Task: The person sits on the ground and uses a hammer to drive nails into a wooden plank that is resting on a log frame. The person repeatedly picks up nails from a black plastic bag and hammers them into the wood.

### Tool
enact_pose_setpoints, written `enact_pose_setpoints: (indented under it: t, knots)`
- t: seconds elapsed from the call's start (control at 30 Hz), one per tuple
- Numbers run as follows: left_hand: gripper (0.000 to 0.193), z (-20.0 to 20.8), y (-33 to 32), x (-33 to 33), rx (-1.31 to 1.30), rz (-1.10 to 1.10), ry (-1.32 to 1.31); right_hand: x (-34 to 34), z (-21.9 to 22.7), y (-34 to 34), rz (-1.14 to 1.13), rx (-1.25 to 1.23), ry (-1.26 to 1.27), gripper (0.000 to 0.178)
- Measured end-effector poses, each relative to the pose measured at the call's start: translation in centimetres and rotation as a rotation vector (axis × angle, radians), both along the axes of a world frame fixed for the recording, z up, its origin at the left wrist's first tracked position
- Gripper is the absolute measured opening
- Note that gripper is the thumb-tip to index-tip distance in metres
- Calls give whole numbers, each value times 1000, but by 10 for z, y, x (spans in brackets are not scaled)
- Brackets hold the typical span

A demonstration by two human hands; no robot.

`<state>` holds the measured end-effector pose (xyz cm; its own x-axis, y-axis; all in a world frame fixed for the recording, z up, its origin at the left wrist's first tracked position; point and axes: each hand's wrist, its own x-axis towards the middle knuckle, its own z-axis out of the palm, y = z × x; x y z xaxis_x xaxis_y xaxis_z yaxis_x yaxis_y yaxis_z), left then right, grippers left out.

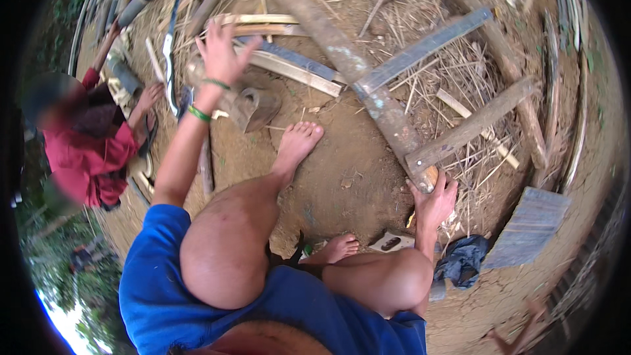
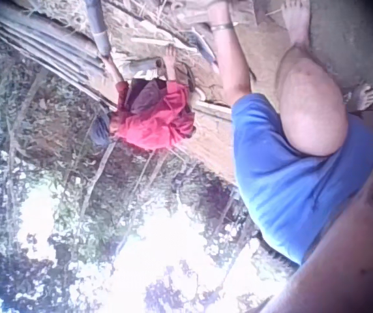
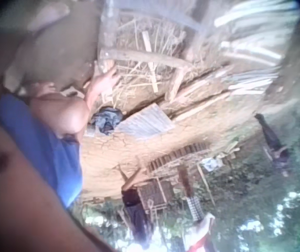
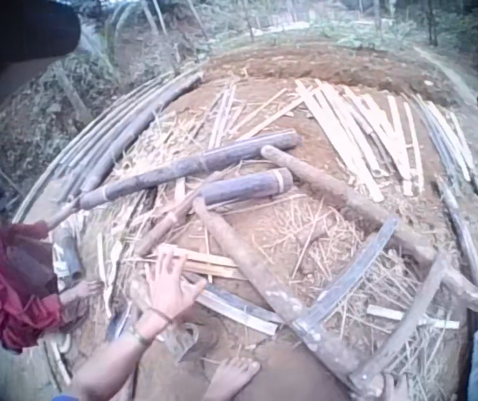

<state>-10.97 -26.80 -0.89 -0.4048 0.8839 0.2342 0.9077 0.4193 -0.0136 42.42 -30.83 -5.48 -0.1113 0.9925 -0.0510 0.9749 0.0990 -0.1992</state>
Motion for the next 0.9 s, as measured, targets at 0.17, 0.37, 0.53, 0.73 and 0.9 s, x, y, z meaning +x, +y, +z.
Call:
enact_pose_setpoints:
  t: [0.17, 0.37, 0.53, 0.73, 0.9]
  knots:
    - [61, -36, -150, 42, -57, 183, -328, 5, -15, 7, 79, -79, 13, 88]
    - [55, -43, -198, 57, 243, 211, -552, 42, -65, 9, 120, -222, 54, 93]
    - [73, -32, -209, 79, 177, 310, -606, 67, -106, 4, 194, -303, 199, 91]
    - [96, 9, -260, 133, 60, 104, -956, 81, -108, 9, 137, -377, 122, 92]
    - [113, -21, -454, 200, -721, 147, -548, 93, -117, 20, 112, -303, 87, 92]
